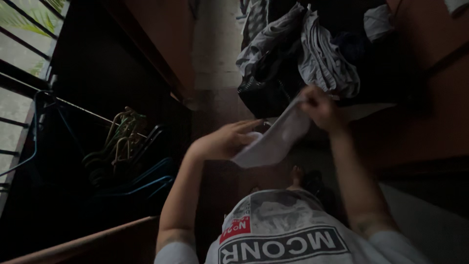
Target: The person picks up individual socks from a pile, smooths them out, and rolls them into pairs, placing each pair back onto the pile.
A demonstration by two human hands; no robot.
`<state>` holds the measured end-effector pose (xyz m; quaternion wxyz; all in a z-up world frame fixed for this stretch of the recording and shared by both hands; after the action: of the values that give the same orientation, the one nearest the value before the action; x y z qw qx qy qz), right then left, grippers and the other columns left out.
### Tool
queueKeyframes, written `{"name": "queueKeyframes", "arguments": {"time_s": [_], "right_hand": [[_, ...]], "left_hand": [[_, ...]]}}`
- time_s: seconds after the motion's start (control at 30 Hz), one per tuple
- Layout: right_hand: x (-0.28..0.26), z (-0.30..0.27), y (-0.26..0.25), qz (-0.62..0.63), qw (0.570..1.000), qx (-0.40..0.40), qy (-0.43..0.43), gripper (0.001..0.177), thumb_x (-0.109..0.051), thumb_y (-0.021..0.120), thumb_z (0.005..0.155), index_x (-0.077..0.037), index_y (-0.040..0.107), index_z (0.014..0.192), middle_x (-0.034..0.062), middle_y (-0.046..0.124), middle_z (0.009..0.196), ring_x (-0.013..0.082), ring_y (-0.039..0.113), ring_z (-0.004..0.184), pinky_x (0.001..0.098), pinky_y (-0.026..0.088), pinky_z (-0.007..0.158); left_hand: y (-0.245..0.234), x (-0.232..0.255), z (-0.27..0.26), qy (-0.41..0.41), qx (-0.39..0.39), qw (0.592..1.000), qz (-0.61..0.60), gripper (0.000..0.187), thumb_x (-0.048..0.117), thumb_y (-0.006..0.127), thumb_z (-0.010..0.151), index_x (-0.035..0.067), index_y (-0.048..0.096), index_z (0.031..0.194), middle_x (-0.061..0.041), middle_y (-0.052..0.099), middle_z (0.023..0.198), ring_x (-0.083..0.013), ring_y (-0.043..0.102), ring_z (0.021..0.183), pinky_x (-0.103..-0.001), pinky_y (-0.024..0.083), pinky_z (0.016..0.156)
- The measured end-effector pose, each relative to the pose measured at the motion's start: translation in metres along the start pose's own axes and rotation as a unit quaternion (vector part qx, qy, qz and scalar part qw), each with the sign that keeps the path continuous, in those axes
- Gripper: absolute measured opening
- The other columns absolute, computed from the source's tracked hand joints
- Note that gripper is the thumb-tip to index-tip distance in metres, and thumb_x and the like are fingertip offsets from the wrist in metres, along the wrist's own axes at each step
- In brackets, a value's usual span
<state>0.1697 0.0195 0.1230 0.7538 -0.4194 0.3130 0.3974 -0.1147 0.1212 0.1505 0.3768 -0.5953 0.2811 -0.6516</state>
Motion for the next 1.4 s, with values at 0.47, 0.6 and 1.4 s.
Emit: {"name": "queueKeyframes", "arguments": {"time_s": [0.47, 0.6, 1.4], "right_hand": [[-0.04, -0.031, 0.126, 0.283, 0.94, 0.099, 0.165, 0.045, -0.019, 0.069, 0.092, -0.016, 0.049, 0.133, 0.0075, 0.053, 0.126, 0.021, 0.057, 0.115, 0.0378, 0.052, 0.094], [-0.057, -0.038, 0.119, 0.154, 0.98, 0.098, 0.078, 0.048, -0.023, 0.071, 0.092, -0.015, 0.05, 0.134, 0.0098, 0.052, 0.129, 0.0246, 0.056, 0.118, 0.0419, 0.051, 0.096], [-0.002, -0.029, 0.129, 0.01, 0.994, 0.088, 0.058, 0.044, -0.033, 0.07, 0.094, -0.007, 0.055, 0.126, 0.013, 0.067, 0.12, 0.026, 0.069, 0.116, 0.0379, 0.057, 0.096]], "left_hand": [[0.007, 0.005, 0.031, -0.124, 0.141, 0.895, -0.405, 0.043, -0.004, 0.075, 0.085, 0.004, 0.07, 0.127, -0.008, 0.076, 0.109, -0.0174, 0.075, 0.099, -0.035, 0.064, 0.089], [-0.001, 0.005, 0.026, -0.177, 0.234, 0.862, -0.412, 0.049, -0.002, 0.071, 0.089, 0.005, 0.064, 0.137, -0.011, 0.075, 0.114, -0.0175, 0.074, 0.101, -0.033, 0.063, 0.089], [-0.031, 0.052, 0.014, -0.252, 0.238, 0.914, 0.21, 0.05, 0.048, 0.078, 0.081, 0.009, 0.073, 0.112, -0.016, 0.064, 0.109, -0.0304, 0.059, 0.099, -0.044, 0.048, 0.086]]}}
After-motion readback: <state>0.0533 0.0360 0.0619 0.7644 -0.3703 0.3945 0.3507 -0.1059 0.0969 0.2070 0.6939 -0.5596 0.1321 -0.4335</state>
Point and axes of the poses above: each hand's wrist, its own z-axis towards the middle knuckle, its own y-axis out of the palm, x = y × z, the point moved 6 cm from there along z, towards the middle knuckle
